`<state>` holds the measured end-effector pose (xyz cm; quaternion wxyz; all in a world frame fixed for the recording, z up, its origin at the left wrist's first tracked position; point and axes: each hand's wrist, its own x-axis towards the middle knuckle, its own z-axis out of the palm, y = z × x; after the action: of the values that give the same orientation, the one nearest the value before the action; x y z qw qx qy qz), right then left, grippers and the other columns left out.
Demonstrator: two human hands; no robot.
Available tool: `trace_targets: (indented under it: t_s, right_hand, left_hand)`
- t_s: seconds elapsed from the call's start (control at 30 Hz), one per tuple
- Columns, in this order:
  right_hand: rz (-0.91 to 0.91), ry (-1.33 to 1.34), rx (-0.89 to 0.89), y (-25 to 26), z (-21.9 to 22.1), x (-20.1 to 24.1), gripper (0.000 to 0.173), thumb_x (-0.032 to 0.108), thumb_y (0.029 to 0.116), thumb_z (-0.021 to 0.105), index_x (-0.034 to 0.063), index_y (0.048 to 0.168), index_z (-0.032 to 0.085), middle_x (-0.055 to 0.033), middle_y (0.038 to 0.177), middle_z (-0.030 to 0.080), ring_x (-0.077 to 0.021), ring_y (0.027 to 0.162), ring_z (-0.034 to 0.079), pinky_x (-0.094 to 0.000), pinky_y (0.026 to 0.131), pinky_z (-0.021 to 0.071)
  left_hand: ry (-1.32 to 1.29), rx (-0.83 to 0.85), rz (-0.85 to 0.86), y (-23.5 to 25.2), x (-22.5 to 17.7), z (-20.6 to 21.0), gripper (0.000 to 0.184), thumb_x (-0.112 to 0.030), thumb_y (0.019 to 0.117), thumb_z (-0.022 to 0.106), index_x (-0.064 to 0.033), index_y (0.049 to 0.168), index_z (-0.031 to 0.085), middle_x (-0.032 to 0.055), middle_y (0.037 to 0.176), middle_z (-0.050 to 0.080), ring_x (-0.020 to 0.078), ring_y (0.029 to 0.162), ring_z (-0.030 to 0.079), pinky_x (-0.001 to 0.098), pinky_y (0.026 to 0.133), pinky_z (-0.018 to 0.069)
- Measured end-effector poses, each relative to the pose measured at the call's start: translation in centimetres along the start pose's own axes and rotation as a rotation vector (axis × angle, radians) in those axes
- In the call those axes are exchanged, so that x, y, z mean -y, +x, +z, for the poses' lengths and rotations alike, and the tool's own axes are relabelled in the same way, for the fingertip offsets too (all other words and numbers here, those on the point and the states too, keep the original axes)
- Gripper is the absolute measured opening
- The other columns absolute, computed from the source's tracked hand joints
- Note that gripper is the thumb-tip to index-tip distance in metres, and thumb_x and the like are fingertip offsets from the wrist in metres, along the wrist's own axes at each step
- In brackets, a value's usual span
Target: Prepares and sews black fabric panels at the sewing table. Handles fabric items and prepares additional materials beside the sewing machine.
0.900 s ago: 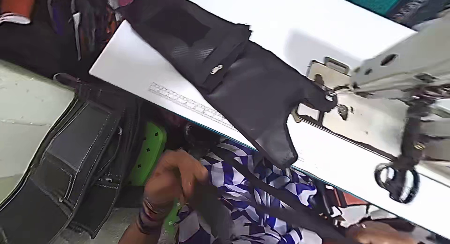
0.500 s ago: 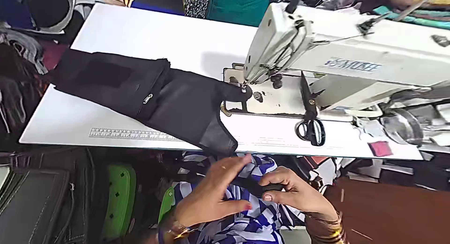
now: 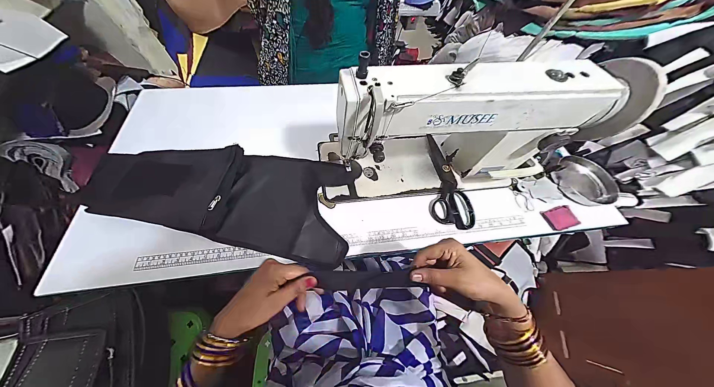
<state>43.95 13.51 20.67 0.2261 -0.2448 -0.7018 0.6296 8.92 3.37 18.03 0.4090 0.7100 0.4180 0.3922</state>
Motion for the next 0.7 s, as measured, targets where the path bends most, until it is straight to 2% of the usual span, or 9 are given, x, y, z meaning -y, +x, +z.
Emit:
trace_targets:
  t_s: [0.13, 0.2, 0.27, 0.33, 0.43, 0.5, 0.53, 0.6, 0.7]
  right_hand:
    - [0.028, -0.003, -0.149, -1.3, -2.3, -0.1, 0.011, 0.022, 0.0883, 0.074, 0.027, 0.078, 0.074, 0.0224, 0.062, 0.061, 0.014, 0.053, 0.048, -0.0063, 0.048, 0.0364]
    - [0.015, 0.042, -0.218, -1.4, -2.2, -0.3, 0.012, 0.021, 0.0885, 0.075, 0.0272, 0.078, 0.075, 0.0219, 0.062, 0.061, 0.0135, 0.054, 0.051, -0.0062, 0.051, 0.0399]
    - [-0.007, 0.076, -0.285, -0.5, -1.2, -0.1, 0.012, 0.018, 0.0871, 0.074, 0.0278, 0.081, 0.076, 0.0229, 0.062, 0.061, 0.0132, 0.055, 0.051, -0.007, 0.052, 0.0413]
    - [-0.056, 0.07, -0.246, 1.4, 0.6, 0.3, 0.02, 0.015, 0.0883, 0.07, 0.0229, 0.106, 0.074, 0.0253, 0.059, 0.052, 0.0138, 0.052, 0.044, -0.007, 0.05, 0.0373]
    - [-0.102, -0.143, -0.12, 4.8, 5.1, 1.3, 0.04, 0.018, 0.1005, 0.057, 0.0063, 0.139, 0.05, 0.015, 0.059, 0.046, 0.0081, 0.049, 0.041, -0.0123, 0.049, 0.0382]
    - [-0.13, -0.328, -0.185, 5.9, 7.4, 1.3, 0.041, 0.021, 0.1073, 0.047, 0.0, 0.143, 0.048, 0.001, 0.067, 0.056, -0.0049, 0.053, 0.051, -0.0242, 0.054, 0.0469]
    - [-0.143, -0.369, -0.251, 6.1, 7.7, 1.0, 0.041, 0.021, 0.108, 0.044, -0.0003, 0.143, 0.048, 0.0019, 0.065, 0.053, -0.0044, 0.052, 0.049, -0.0235, 0.053, 0.0455]
    - [-0.142, -0.292, -0.282, 6.1, 7.4, 0.6, 0.041, 0.021, 0.1078, 0.043, 0.0006, 0.143, 0.045, 0.0088, 0.067, 0.049, 0.0042, 0.054, 0.044, -0.0152, 0.054, 0.0413]
    - [-0.063, 0.019, -0.139, 5.8, 6.5, 0.1, 0.041, 0.02, 0.1037, 0.054, 0.0058, 0.14, 0.04, 0.016, 0.074, 0.057, 0.0123, 0.055, 0.044, -0.0077, 0.051, 0.0387]
  left_hand:
    - [-0.052, -0.123, -0.087, -2.4, 0.9, -4.3, 0.034, -0.036, 0.1056, 0.052, -0.022, 0.081, 0.071, -0.0187, 0.075, 0.071, -0.013, 0.068, 0.062, 0.0074, 0.066, 0.0507]
    - [0.104, -0.2, -0.093, -3.1, 1.0, -4.8, 0.036, -0.038, 0.1052, 0.052, -0.0189, 0.083, 0.073, -0.0158, 0.079, 0.073, -0.0123, 0.068, 0.06, 0.0078, 0.063, 0.0485]
    - [0.475, -0.307, -0.078, -2.2, 0.6, -3.7, 0.043, -0.045, 0.1001, 0.056, -0.0076, 0.091, 0.075, 0.0, 0.08, 0.073, 0.0063, 0.068, 0.064, 0.0293, 0.062, 0.0527]
    - [0.544, -0.292, -0.09, 0.0, -0.3, -0.9, 0.064, -0.052, 0.0924, 0.062, 0.0061, 0.118, 0.068, 0.0095, 0.084, 0.073, 0.0227, 0.066, 0.065, 0.0482, 0.06, 0.0538]
    - [0.15, -0.214, -0.065, 3.8, -1.3, 4.9, 0.096, -0.057, 0.0805, 0.073, 0.0148, 0.14, 0.048, 0.004, 0.086, 0.074, 0.0061, 0.069, 0.066, 0.0302, 0.062, 0.0559]
    - [-0.176, -0.288, -0.057, 5.2, -1.3, 7.9, 0.105, -0.047, 0.078, 0.081, 0.022, 0.143, 0.035, 0.0147, 0.12, 0.069, -0.0028, 0.103, 0.065, 0.0175, 0.091, 0.0531]
    - [-0.312, -0.341, -0.048, 5.6, -1.1, 8.8, 0.105, -0.038, 0.0815, 0.082, 0.0239, 0.145, 0.025, 0.0186, 0.133, 0.06, -0.0031, 0.113, 0.06, 0.0156, 0.099, 0.0489]
    - [-0.436, -0.451, -0.051, 6.0, -0.8, 9.7, 0.094, -0.015, 0.0873, 0.075, 0.0225, 0.148, 0.015, 0.0167, 0.135, 0.055, -0.0037, 0.11, 0.06, 0.0147, 0.097, 0.05]
    - [-0.372, -0.559, 0.001, 5.8, -0.9, 9.7, 0.092, -0.01, 0.0887, 0.072, 0.0218, 0.148, 0.01, 0.0132, 0.131, 0.056, -0.0072, 0.103, 0.061, 0.0133, 0.092, 0.0517]
